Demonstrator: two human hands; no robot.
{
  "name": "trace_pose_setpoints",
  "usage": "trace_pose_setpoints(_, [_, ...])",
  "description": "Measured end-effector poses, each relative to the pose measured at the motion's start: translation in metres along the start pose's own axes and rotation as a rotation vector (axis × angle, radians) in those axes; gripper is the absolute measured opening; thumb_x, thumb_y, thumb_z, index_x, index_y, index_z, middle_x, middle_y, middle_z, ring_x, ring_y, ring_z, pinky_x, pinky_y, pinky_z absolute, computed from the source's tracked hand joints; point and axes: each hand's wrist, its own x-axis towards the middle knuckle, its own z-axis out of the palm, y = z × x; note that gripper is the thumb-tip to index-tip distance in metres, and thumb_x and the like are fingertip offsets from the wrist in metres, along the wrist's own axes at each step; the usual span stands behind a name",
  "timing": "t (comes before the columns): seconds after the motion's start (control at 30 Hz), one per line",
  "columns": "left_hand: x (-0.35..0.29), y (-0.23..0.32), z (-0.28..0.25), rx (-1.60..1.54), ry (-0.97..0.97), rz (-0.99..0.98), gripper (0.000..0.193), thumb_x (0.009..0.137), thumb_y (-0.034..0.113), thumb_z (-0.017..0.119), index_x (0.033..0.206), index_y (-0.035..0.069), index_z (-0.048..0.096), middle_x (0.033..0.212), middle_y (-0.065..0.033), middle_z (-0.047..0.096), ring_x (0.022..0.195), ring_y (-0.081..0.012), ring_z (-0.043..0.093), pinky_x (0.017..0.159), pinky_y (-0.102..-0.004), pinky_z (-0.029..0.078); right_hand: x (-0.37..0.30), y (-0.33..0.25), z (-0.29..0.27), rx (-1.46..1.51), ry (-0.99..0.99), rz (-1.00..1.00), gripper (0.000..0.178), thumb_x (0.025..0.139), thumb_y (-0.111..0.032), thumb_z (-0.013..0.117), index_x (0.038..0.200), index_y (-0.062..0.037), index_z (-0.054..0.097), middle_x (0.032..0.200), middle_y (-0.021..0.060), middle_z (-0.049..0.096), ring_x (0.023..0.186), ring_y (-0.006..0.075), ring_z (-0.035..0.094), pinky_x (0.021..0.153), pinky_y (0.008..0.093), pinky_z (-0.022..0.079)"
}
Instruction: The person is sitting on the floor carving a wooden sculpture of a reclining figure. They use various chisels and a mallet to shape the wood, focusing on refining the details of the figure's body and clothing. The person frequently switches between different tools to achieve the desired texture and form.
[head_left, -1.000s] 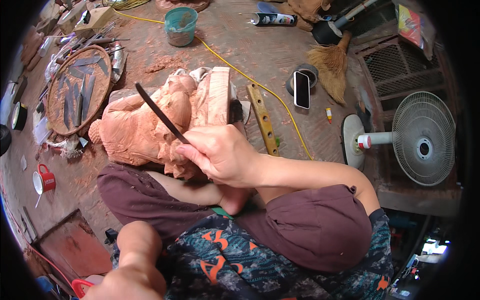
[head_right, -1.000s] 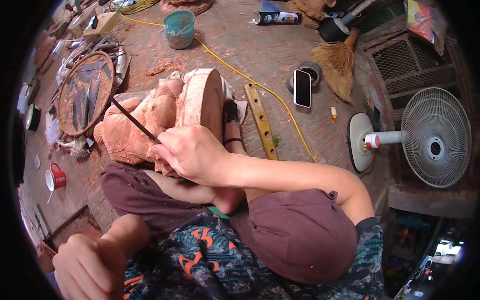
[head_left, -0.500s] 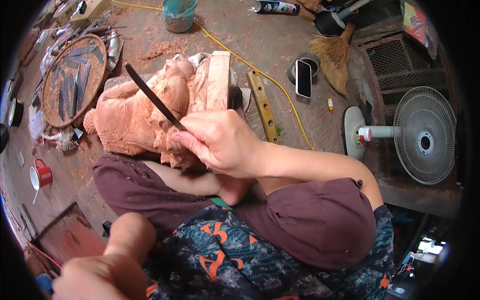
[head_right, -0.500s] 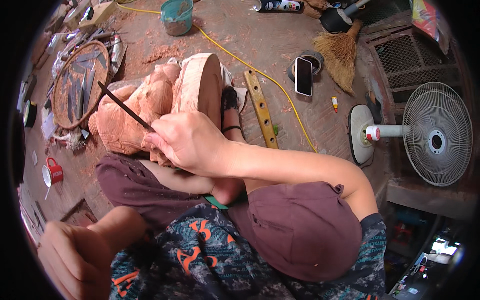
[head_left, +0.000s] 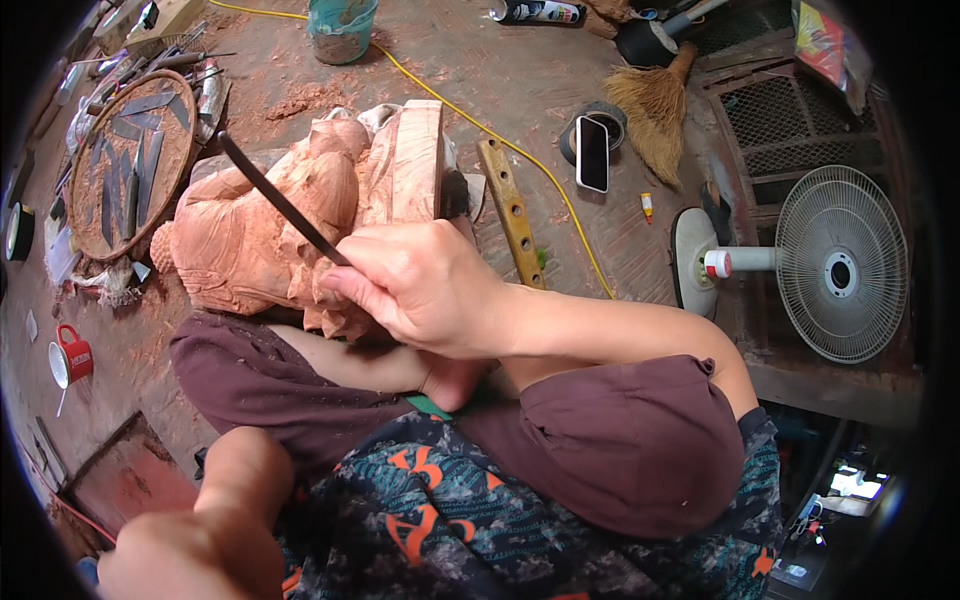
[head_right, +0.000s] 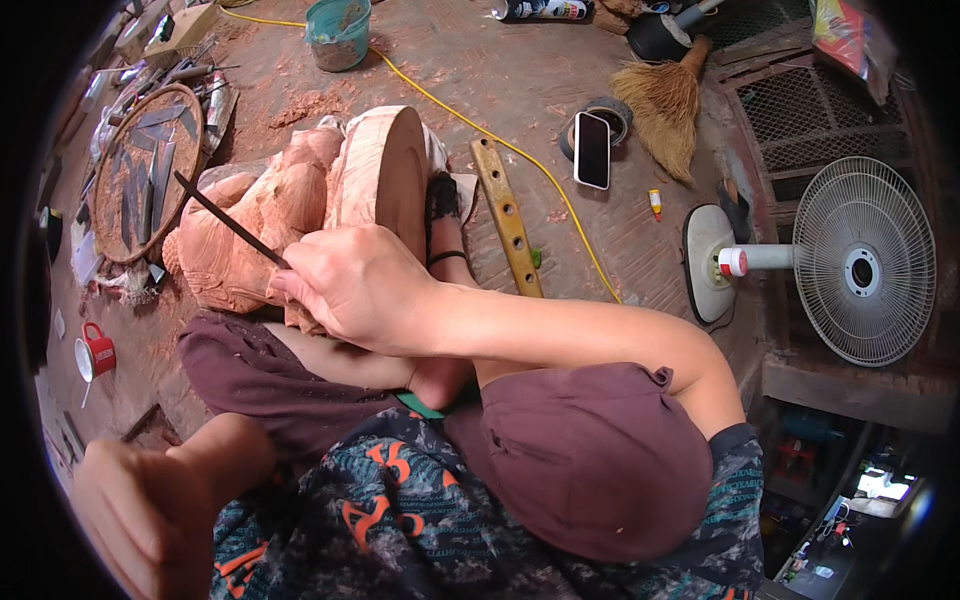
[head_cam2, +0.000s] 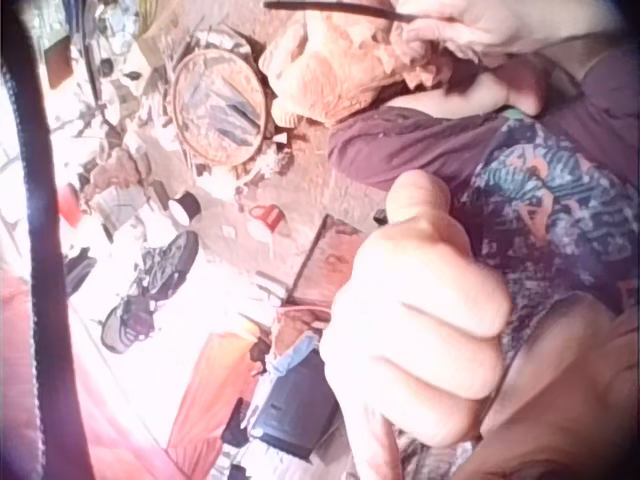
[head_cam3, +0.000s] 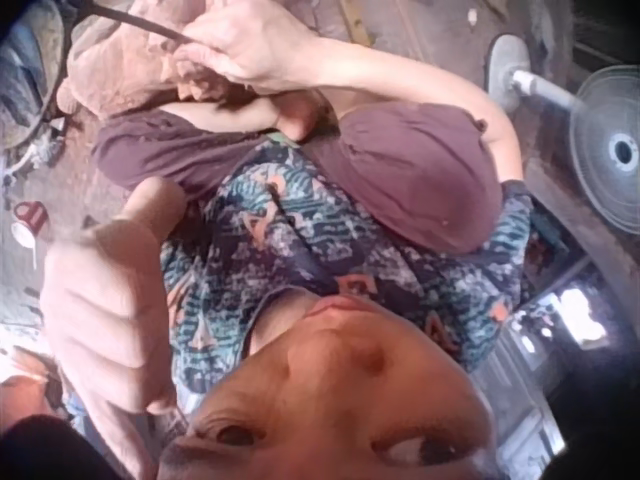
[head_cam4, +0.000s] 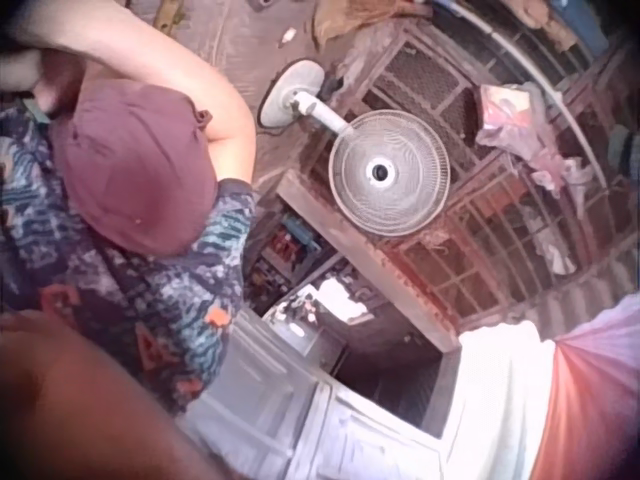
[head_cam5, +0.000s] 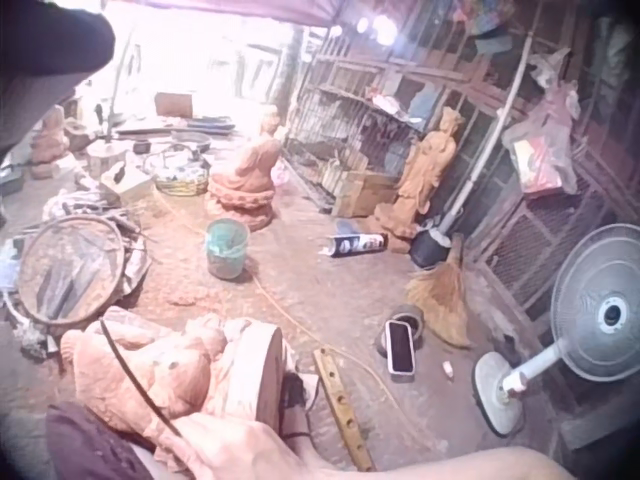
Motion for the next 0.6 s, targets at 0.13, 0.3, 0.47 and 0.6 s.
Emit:
trace_pose_setpoints(0.13, [0.002, 0.013, 0.008, 0.218, 0.072, 0.07, 0.04, 0.089, 0.002, 0.059, 0.124, 0.017, 0.07, 0.055, 0.0127, 0.04, 0.043, 0.0033, 0.032, 0.043, -0.0172, 0.022, 0.002, -0.001, -0.001, 0.041, 0.011, 0.005, 0.026, 0.095, -0.019, 0.064, 0.076, -0.002, 0.055, 0.071, 0.0158, 0.055, 0.07, 0.0369, 0.06, 0.062, 0.0441, 0.047])
trace_pose_setpoints(0.3, [0.003, 0.01, 0.012, -0.007, 0.063, 0.081, 0.03, 0.091, 0.003, 0.059, 0.112, 0.019, 0.074, 0.055, 0.0138, 0.038, 0.043, 0.0024, 0.031, 0.043, -0.017, 0.022, 0.0, -0.001, -0.002, 0.006, 0.002, -0.003, 0.026, 0.094, -0.018, 0.064, 0.077, -0.0016, 0.055, 0.072, 0.0161, 0.055, 0.07, 0.0372, 0.06, 0.062, 0.0441, 0.046])
trace_pose_setpoints(0.47, [0.011, -0.005, 0.001, -0.016, -0.085, -0.075, 0.025, 0.091, 0.01, 0.064, 0.11, 0.021, 0.075, 0.058, 0.013, 0.046, 0.043, 0.0001, 0.033, 0.042, -0.0175, 0.023, 0.0, 0.001, -0.002, 0.021, 0.021, -0.021, 0.026, 0.094, -0.017, 0.065, 0.076, -0.0015, 0.055, 0.072, 0.0159, 0.055, 0.07, 0.0373, 0.06, 0.062, 0.044, 0.047])
trace_pose_setpoints(0.6, [0.01, 0.012, -0.015, 0.23, -0.199, -0.109, 0.021, 0.093, 0.017, 0.063, 0.11, 0.022, 0.076, 0.059, 0.0139, 0.047, 0.045, 0.0016, 0.035, 0.044, -0.0187, 0.027, 0.001, 0.0, -0.003, -0.01, 0.003, -0.028, 0.025, 0.093, -0.018, 0.065, 0.076, -0.0024, 0.055, 0.071, 0.0156, 0.056, 0.069, 0.037, 0.06, 0.061, 0.0439, 0.047])
